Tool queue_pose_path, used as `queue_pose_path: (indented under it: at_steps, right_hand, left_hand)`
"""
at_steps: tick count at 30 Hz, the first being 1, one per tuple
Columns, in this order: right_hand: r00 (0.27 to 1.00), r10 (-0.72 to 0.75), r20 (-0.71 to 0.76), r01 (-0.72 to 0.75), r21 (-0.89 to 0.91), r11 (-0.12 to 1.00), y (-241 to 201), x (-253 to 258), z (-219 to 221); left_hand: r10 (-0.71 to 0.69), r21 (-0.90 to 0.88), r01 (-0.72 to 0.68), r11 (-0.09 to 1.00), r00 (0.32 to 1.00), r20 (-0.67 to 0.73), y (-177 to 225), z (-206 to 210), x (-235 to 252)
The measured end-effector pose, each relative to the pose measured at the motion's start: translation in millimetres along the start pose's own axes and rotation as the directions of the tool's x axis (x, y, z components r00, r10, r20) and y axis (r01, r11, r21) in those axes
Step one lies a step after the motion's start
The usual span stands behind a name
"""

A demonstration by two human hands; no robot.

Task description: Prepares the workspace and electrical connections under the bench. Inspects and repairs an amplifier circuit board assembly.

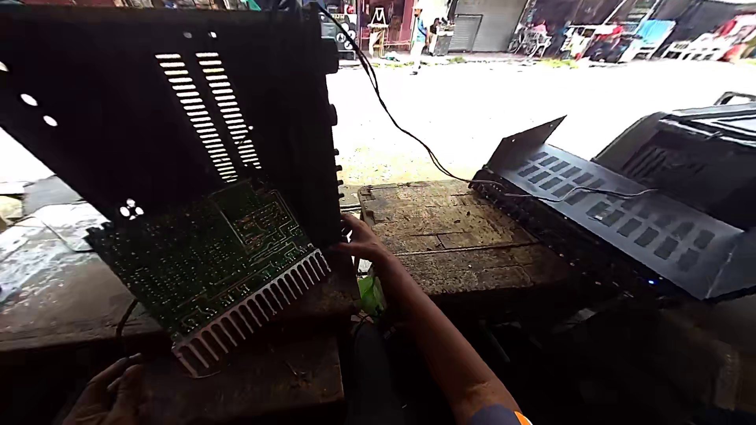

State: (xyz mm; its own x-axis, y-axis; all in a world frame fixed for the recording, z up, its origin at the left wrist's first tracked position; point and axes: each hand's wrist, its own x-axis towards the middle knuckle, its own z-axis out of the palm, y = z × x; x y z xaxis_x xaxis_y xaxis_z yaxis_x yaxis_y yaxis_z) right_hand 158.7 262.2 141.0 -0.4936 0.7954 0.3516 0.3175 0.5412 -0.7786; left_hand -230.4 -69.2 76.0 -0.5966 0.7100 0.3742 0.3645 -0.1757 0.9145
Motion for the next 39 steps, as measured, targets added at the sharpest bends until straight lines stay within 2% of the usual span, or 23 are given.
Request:
queue_pose_path:
  at_steps: [6,18,27,39]
  right_hand:
    - [1.0,0.007,-0.026,-0.008,-0.029,1.0,4.2,6.2,3.1]
    - [0.997,0.076,-0.025,-0.077,-0.053,0.996,5.7,-1.7,0.6]
    - [1.0,-0.017,-0.016,0.016,-0.075,0.997,0.6,-8.2,0.7]
    - [0.999,0.035,-0.008,-0.036,-0.169,0.985,-1.7,-6.2,-2.3]
  left_hand:
    - [0.0,-0.034,-0.003,0.999,0.997,-0.08,0.2,3.4,-1.9]
    - [-0.002,-0.047,0.0,0.999,0.999,-0.046,-1.3,3.3,-6.4]
    - [-0.038,0.075,0.042,0.996,0.998,-0.052,4.4,1.0,-8.5]
    - [-0.056,-0.038,0.055,0.998,0.998,-0.017,2.4,-1.7,-10.2]
